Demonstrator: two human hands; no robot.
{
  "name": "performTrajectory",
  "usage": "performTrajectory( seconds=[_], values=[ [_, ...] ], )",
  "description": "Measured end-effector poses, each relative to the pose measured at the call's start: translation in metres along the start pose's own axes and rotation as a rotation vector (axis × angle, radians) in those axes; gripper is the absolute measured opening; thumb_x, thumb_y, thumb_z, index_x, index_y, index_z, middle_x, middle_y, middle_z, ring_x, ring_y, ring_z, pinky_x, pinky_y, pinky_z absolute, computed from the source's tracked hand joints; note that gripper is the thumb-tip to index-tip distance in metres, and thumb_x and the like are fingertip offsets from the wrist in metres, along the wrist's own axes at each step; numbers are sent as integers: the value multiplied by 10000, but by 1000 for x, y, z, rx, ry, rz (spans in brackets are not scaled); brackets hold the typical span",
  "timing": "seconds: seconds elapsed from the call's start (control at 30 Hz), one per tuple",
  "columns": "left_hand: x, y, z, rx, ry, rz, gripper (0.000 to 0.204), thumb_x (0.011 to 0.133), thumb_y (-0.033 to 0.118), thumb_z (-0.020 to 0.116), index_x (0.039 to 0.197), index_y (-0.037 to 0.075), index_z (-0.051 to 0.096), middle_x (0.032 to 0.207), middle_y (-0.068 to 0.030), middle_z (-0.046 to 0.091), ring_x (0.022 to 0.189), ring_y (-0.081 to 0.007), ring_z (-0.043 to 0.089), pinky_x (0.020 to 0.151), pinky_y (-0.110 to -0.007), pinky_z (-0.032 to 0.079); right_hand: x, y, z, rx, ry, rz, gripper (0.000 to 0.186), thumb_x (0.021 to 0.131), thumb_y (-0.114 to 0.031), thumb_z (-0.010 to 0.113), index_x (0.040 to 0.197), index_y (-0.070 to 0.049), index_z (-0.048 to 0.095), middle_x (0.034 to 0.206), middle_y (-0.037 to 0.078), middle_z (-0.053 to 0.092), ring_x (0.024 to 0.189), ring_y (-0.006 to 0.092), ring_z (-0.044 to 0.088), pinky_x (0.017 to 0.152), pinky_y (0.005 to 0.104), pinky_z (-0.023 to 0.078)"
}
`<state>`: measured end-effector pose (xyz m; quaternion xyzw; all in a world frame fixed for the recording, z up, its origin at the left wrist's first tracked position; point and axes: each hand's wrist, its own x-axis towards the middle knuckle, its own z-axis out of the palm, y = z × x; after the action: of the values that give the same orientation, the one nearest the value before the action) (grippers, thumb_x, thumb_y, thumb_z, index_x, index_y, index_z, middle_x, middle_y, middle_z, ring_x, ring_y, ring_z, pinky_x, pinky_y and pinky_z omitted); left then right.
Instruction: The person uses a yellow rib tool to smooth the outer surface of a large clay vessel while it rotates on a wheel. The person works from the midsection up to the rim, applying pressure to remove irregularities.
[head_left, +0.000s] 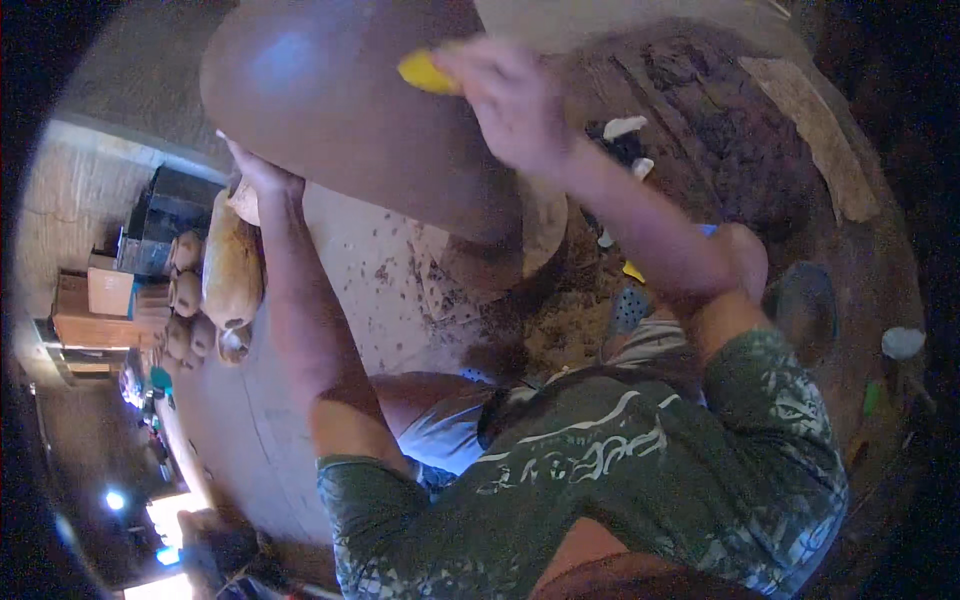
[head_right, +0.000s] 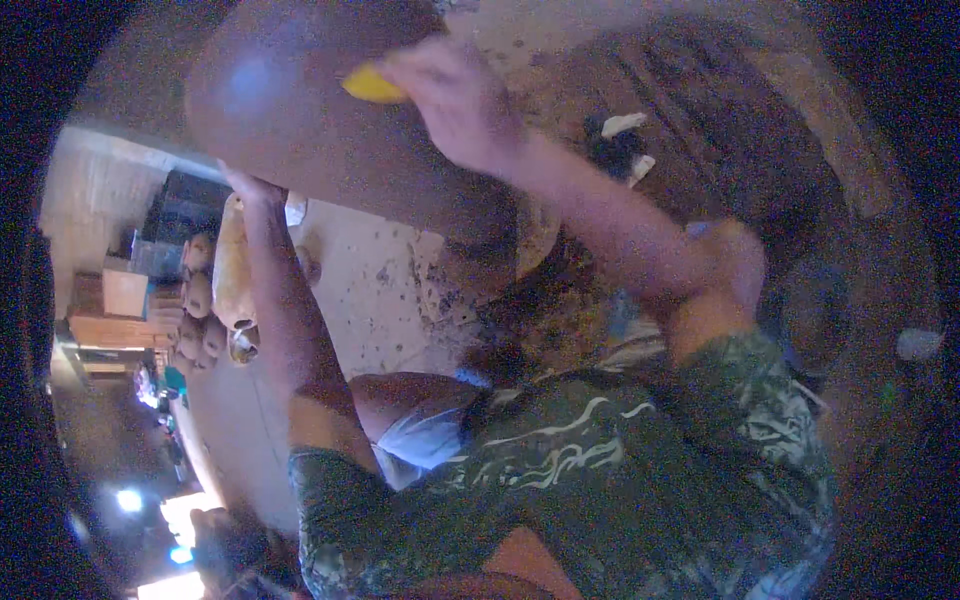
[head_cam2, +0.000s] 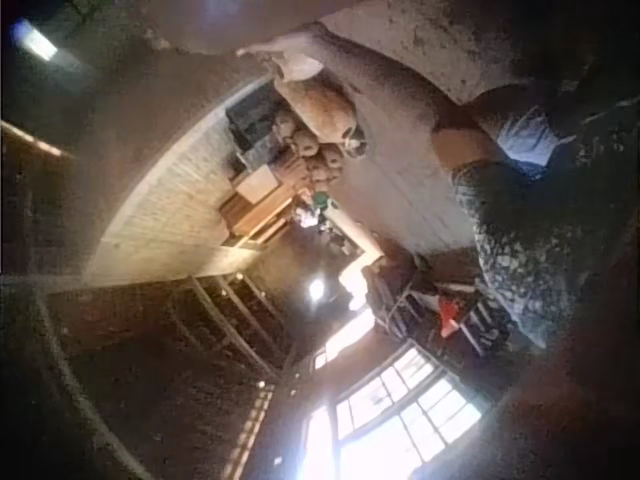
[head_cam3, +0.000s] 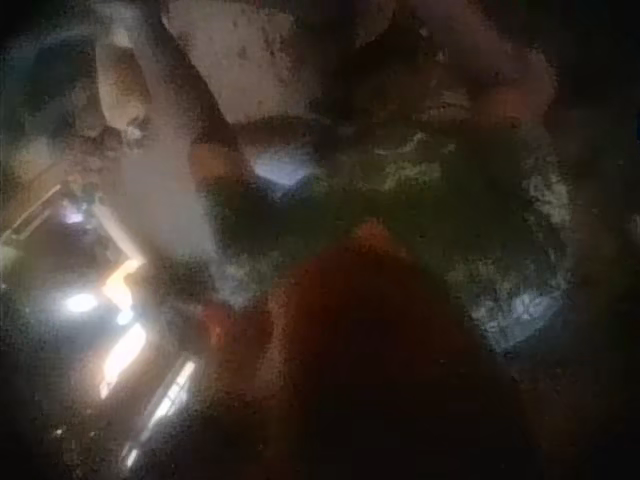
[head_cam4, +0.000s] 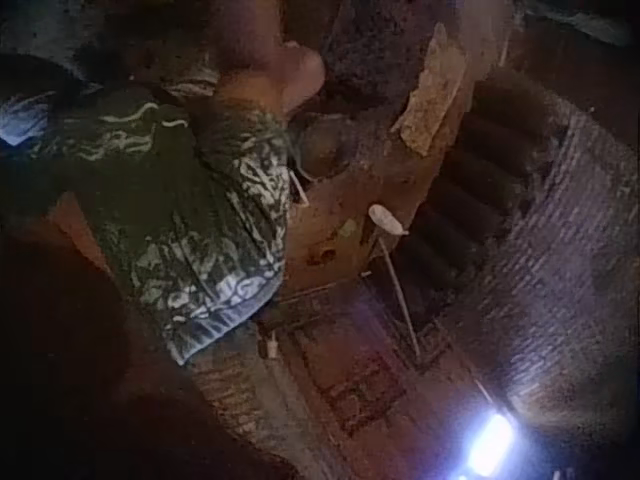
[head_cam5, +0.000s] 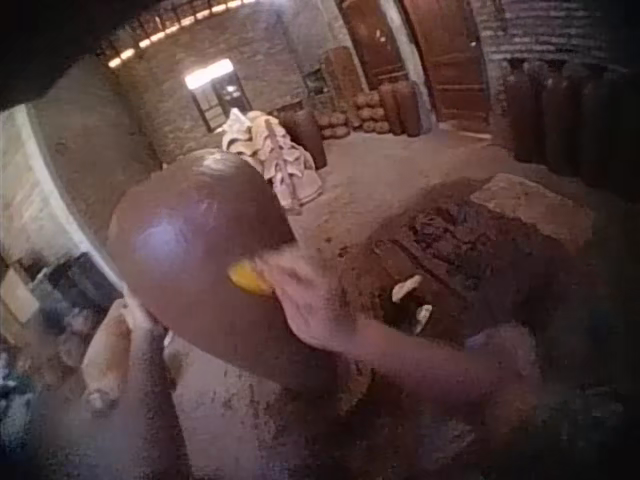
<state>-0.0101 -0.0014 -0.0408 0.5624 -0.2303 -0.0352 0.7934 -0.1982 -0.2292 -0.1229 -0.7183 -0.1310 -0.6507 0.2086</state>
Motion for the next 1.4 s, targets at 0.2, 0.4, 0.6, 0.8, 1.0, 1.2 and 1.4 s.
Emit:
performTrajectory(
  seconds=[0.2,0.4,0.6,0.8,1.0,1.2,1.4],
  values=[
    [-7,-6,13,-29,-27,95,781,1067,652,126,1596,110,314,1616,-127,380,1467,-334,389,1210,-486,329,-152,-5,-21,-27,-469,39,341,885,-18,639,1191,-118,754,1107,87,692,1056,287,659,891,429,549],
    [-16,-12,9,3,-47,187,752,1074,635,134,1616,136,283,1637,-125,341,1482,-354,357,1218,-503,313,-26,-11,-14,40,-76,57,293,873,-55,646,1133,-123,762,1047,58,683,990,281,647,832,402,538],
    [-30,-6,17,28,-25,210,761,1076,633,131,1612,116,290,1634,-128,353,1487,-341,357,1225,-486,295,72,-9,6,-68,51,-134,350,848,-36,657,1179,-106,745,1028,86,681,992,323,624,891,449,502],
    [-58,1,41,7,69,185,755,1080,631,181,1612,107,290,1632,-132,357,1492,-334,348,1231,-460,272,-92,-23,-5,-50,-348,-119,334,850,-61,714,1181,-85,749,1117,75,689,1040,298,613,939,444,497],
    [-56,-17,-4,111,185,167,837,1038,698,314,1618,95,272,1652,-133,322,1525,-308,286,1242,-463,221,-144,19,-78,116,-591,483,173,943,-182,687,1048,-53,736,960,98,709,880,243,669,796,403,553],
    [-25,-46,-37,107,107,197,826,1040,625,419,1591,23,293,1634,-158,329,1505,-303,297,1218,-478,221,-107,99,-257,501,310,1455,291,959,-267,661,1110,-23,708,974,100,716,797,169,679,731,297,549],
    [-10,-72,-73,229,110,211,763,1003,593,515,1481,0,473,1487,-192,498,1354,-298,485,1128,-476,376,-204,75,-393,-123,-41,1570,314,930,-237,653,1157,-30,715,966,112,740,792,217,708,740,346,570]
  ],
)
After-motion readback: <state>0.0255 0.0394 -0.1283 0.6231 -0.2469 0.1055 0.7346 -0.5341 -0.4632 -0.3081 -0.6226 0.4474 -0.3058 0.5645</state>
